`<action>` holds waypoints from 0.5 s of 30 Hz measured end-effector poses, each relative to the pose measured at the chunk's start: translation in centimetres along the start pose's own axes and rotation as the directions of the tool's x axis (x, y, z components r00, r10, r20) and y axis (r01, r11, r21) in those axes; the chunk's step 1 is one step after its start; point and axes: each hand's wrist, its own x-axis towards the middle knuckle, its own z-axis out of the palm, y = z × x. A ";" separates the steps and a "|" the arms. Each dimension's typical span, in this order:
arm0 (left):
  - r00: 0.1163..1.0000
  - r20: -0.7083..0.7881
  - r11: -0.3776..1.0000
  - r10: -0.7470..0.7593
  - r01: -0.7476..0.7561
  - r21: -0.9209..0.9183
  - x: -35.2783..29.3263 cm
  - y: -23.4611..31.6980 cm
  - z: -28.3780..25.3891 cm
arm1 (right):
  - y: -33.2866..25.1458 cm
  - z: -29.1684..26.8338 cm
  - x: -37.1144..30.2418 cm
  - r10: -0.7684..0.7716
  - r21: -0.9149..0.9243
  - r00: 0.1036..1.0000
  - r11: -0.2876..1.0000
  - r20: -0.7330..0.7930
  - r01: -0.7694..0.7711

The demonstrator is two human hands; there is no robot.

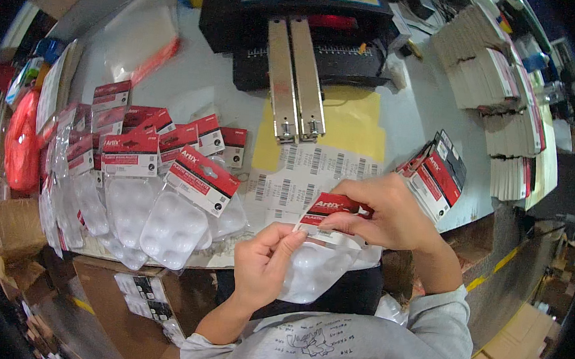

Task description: The person repeatedly places white plastic mixing palettes into clear plastic bags, then inserts red Artix header cards into the bags to seal them. The finished packages are stacked on the table. The person also briefly places a stack of finished packages into a cardboard box.

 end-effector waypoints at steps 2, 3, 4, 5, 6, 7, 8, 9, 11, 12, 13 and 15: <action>0.997 -0.068 0.999 0.040 -0.039 0.022 0.1 -0.2 0.0 | 0.4 0.0 0.0 0.015 0.050 0.998 0.999 -0.063 -0.012; 0.989 -0.129 0.997 0.074 -0.068 0.047 0.3 -0.4 -0.1 | 0.7 0.0 0.0 0.013 0.052 0.990 0.999 -0.142 -0.006; 0.976 -0.189 0.993 0.108 -0.096 0.073 0.4 -0.5 -0.1 | 0.9 0.1 -0.1 0.026 0.040 0.984 0.999 -0.175 -0.019; 0.957 -0.265 0.993 0.121 -0.120 0.021 0.8 -0.8 -0.3 | 1.2 -0.3 -0.4 0.148 0.117 0.962 0.985 -0.231 -0.123; 0.948 -0.300 0.991 0.102 -0.122 -0.047 0.9 -1.1 -0.5 | 1.4 -0.4 -0.7 0.282 0.247 0.952 0.937 -0.119 -0.246; 0.941 -0.328 0.987 0.082 -0.123 -0.105 1.2 -1.4 -0.7 | 1.6 -0.4 -1.0 0.392 0.347 0.920 0.859 0.029 -0.377; 0.926 -0.373 0.976 0.062 -0.135 -0.173 1.4 -1.6 -0.8 | 1.8 -0.3 -1.4 0.536 0.367 0.821 0.736 0.197 -0.569; 0.927 -0.360 0.975 0.103 -0.167 -0.150 1.6 -1.9 -0.9 | 1.8 0.1 -1.8 0.490 0.392 0.830 0.732 0.265 -0.557; 0.928 -0.361 0.976 0.086 -0.152 -0.157 1.9 -2.3 -0.9 | 1.9 0.9 -2.2 0.488 0.577 0.835 0.616 0.254 -0.536; 0.928 -0.364 0.975 0.081 -0.149 -0.162 1.9 -2.5 -0.8 | 1.9 1.3 -2.3 0.523 0.628 0.808 0.539 0.272 -0.561; 0.926 -0.367 0.977 0.085 -0.150 -0.154 2.0 -2.6 -0.8 | 1.9 1.6 -2.5 0.506 0.662 0.826 0.533 0.248 -0.526; 0.922 -0.378 0.980 0.088 -0.148 -0.134 2.1 -2.7 -0.8 | 1.9 2.1 -2.6 0.497 0.701 0.841 0.521 0.215 -0.487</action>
